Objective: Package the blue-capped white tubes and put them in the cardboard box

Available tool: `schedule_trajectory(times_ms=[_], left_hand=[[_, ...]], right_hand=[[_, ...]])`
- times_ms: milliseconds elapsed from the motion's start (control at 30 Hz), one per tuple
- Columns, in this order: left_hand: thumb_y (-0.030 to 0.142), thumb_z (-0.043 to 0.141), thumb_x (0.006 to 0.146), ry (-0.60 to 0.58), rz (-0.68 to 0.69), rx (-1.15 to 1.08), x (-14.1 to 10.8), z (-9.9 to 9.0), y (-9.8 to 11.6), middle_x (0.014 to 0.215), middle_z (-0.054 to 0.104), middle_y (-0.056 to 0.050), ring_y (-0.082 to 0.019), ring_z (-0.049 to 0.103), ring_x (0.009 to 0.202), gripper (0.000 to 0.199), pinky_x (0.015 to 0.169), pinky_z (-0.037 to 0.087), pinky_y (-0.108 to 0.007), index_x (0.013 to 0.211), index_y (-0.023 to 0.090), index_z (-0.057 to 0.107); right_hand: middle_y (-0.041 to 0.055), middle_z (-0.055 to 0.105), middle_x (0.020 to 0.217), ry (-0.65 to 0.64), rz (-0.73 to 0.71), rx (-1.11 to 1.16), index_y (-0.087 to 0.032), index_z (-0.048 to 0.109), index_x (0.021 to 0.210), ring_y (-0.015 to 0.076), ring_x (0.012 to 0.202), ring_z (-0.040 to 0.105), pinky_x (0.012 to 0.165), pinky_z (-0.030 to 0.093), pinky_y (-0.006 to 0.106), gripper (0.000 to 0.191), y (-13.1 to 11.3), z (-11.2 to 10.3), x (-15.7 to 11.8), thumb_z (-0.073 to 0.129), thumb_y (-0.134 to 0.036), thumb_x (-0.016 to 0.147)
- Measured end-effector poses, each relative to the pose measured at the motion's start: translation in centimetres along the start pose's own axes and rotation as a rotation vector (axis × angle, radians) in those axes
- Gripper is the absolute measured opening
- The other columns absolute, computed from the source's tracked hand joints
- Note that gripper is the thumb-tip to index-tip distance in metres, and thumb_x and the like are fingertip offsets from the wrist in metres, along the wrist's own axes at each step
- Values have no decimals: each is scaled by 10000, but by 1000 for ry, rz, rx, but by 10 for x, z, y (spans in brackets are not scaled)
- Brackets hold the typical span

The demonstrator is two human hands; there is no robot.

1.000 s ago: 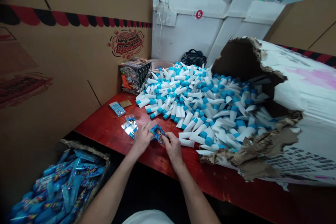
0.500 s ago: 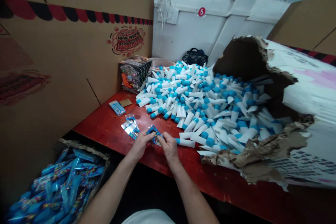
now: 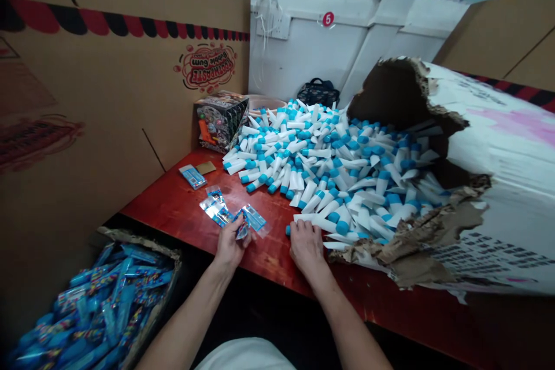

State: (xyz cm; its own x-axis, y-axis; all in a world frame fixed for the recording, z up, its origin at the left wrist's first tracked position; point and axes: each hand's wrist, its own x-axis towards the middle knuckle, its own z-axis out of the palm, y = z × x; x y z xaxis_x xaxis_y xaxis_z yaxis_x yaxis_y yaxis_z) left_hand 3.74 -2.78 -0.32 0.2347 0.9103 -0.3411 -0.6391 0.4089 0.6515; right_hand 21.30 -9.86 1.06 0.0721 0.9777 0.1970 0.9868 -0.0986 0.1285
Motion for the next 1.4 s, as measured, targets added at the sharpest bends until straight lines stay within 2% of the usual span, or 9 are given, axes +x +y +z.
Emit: schedule_trajectory(times_ms=[67, 133, 300, 367, 533, 833, 1067, 1267, 1400], left_hand=[[396, 738, 652, -15, 8, -21, -1, 1, -2, 525, 534, 39, -86, 467, 371, 306, 356, 324, -212, 701, 159, 551], [384, 745, 647, -8, 30, -33, -2, 1, -4, 532, 540, 37, -92, 475, 376, 302, 353, 333, -219, 701, 155, 556], [382, 743, 654, 71, 107, -32, -6, -2, -3, 542, 552, 42, -90, 479, 400, 296, 384, 350, -220, 711, 146, 574], [381, 745, 652, 84, 138, -33, -9, -3, 0, 561, 569, 38, -90, 497, 432, 295, 418, 364, -219, 711, 141, 584], [375, 746, 656, 84, 156, -35, -16, -2, 3, 584, 592, 33, -91, 515, 478, 280, 470, 382, -221, 690, 137, 603], [327, 751, 661, 79, 150, -58, -20, -5, 0, 665, 651, 5, -117, 590, 582, 230, 605, 446, -242, 730, 130, 654], [333, 753, 649, 41, 84, -131, -22, -5, 3, 695, 665, -12, -129, 607, 607, 252, 615, 458, -251, 764, 131, 655], [449, 660, 738, -87, -47, -113, -35, -5, 4, 822, 691, -47, -167, 624, 679, 326, 598, 465, -273, 893, 163, 669], [521, 601, 764, -228, -104, -88, -41, 1, 5, 906, 694, -95, -237, 642, 850, 408, 733, 491, -353, 940, 161, 678]], right_hand=[[149, 609, 921, -1, -18, 24, -146, 625, 991, 281, 886, 513, 774, 340, 396, 268, 1, 4, -2, 508, -76, 760], [124, 608, 927, 19, -12, 169, -164, 618, 1027, 271, 904, 521, 786, 359, 386, 260, -2, 5, -3, 489, -120, 805], [49, 577, 1028, 74, -29, 876, -233, 513, 1240, 197, 918, 562, 808, 443, 306, 353, -25, -14, -13, 455, -261, 893], [41, 558, 1011, 65, -94, 1013, -247, 477, 1306, 180, 892, 565, 814, 456, 287, 409, -37, -24, -19, 473, -281, 899], [44, 534, 978, 38, -154, 973, -264, 425, 1376, 181, 868, 560, 810, 474, 295, 480, -55, -34, -28, 486, -268, 900], [64, 549, 1042, -55, -136, 862, -267, 380, 1400, 220, 951, 561, 860, 468, 340, 539, -53, -35, -29, 514, -262, 878], [12, 533, 886, -68, -124, 866, -334, 493, 1328, 163, 781, 572, 707, 476, 247, 429, -56, -37, -26, 480, -275, 903], [11, 545, 915, -62, -74, 1038, -320, 511, 1305, 168, 830, 580, 772, 473, 272, 406, -53, -22, -23, 475, -309, 901], [40, 592, 1107, -66, -99, 1175, -290, 528, 1290, 208, 1027, 573, 902, 452, 326, 404, -53, -15, -20, 495, -335, 889]])
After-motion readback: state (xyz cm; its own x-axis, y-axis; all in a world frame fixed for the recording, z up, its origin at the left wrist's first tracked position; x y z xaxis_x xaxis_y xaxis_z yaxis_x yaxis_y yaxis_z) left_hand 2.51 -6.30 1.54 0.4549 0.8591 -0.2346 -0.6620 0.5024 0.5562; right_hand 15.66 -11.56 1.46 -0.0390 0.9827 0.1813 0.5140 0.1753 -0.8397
